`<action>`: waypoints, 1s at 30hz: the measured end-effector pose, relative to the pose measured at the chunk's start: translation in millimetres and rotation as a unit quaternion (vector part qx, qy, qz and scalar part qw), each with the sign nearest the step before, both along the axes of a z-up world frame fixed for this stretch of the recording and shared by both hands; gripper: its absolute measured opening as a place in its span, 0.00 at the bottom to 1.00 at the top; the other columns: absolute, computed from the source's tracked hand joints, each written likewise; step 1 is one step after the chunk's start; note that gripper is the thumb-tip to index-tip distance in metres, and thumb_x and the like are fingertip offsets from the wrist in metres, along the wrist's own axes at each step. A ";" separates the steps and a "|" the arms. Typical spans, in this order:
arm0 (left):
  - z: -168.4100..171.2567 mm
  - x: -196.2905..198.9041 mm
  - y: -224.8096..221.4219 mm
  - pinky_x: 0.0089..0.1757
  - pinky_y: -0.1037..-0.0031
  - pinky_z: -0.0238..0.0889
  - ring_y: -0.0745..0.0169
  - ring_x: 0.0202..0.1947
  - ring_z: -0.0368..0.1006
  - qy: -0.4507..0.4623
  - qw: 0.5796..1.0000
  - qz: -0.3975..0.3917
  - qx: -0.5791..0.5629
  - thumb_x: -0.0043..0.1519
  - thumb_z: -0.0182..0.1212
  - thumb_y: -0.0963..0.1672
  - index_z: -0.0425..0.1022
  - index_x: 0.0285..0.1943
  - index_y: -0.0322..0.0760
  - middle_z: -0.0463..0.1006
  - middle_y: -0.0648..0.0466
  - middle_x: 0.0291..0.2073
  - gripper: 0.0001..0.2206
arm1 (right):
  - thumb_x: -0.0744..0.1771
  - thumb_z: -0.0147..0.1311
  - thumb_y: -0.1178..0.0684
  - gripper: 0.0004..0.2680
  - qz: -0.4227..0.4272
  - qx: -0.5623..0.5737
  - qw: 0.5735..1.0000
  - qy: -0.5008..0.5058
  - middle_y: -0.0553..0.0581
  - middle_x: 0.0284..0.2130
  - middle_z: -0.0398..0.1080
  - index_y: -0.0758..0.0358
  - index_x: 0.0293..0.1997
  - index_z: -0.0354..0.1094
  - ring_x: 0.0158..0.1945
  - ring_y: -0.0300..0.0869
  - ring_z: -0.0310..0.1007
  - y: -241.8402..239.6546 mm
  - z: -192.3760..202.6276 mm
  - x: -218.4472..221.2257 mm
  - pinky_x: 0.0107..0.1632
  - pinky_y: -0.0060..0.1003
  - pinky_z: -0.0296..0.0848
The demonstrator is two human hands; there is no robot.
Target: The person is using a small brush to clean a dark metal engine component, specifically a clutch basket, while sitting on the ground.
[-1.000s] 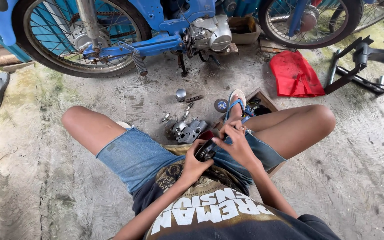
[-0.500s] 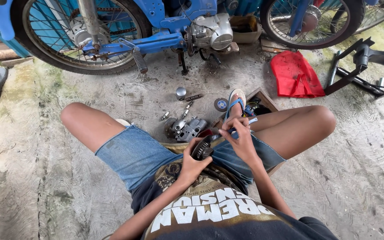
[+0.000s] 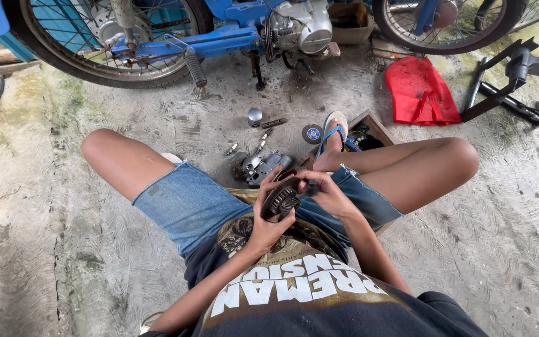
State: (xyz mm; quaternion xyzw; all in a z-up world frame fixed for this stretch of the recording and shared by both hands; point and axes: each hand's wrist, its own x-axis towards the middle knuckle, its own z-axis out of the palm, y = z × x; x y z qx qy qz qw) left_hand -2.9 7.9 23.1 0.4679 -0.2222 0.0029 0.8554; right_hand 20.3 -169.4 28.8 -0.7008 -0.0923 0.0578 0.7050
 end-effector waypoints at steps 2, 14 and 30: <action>2.0 -1.9 -1.6 0.64 0.50 0.63 0.38 0.73 0.52 -0.002 1.000 0.000 0.009 0.60 0.61 0.35 0.65 0.61 0.37 0.48 0.45 0.75 0.21 | 0.70 0.53 0.60 0.04 0.008 -0.030 0.998 -0.048 0.48 0.25 0.62 0.67 0.38 0.73 0.34 0.34 0.56 -2.1 10.2 8.0 0.44 0.34 0.63; -30.7 -0.7 -10.1 0.51 0.57 0.72 0.53 0.55 0.74 0.093 0.991 0.033 0.093 0.49 0.77 0.36 0.74 0.64 0.36 0.81 0.43 0.51 0.30 | 0.68 0.60 0.54 0.04 -0.032 -0.165 0.967 -0.193 0.48 0.23 0.61 0.59 0.36 0.79 0.35 0.36 0.53 5.3 35.4 4.6 0.46 0.34 0.61; 1.0 -3.5 -3.4 0.38 0.68 0.71 0.64 0.35 0.69 0.203 0.963 0.115 0.136 0.45 0.72 0.34 0.80 0.44 0.25 0.78 0.44 0.28 0.16 | 0.65 0.66 0.43 0.12 -0.037 -0.254 0.922 -0.291 0.52 0.35 0.71 0.57 0.43 0.70 0.44 0.45 0.64 -5.9 50.1 1.7 0.52 0.37 0.66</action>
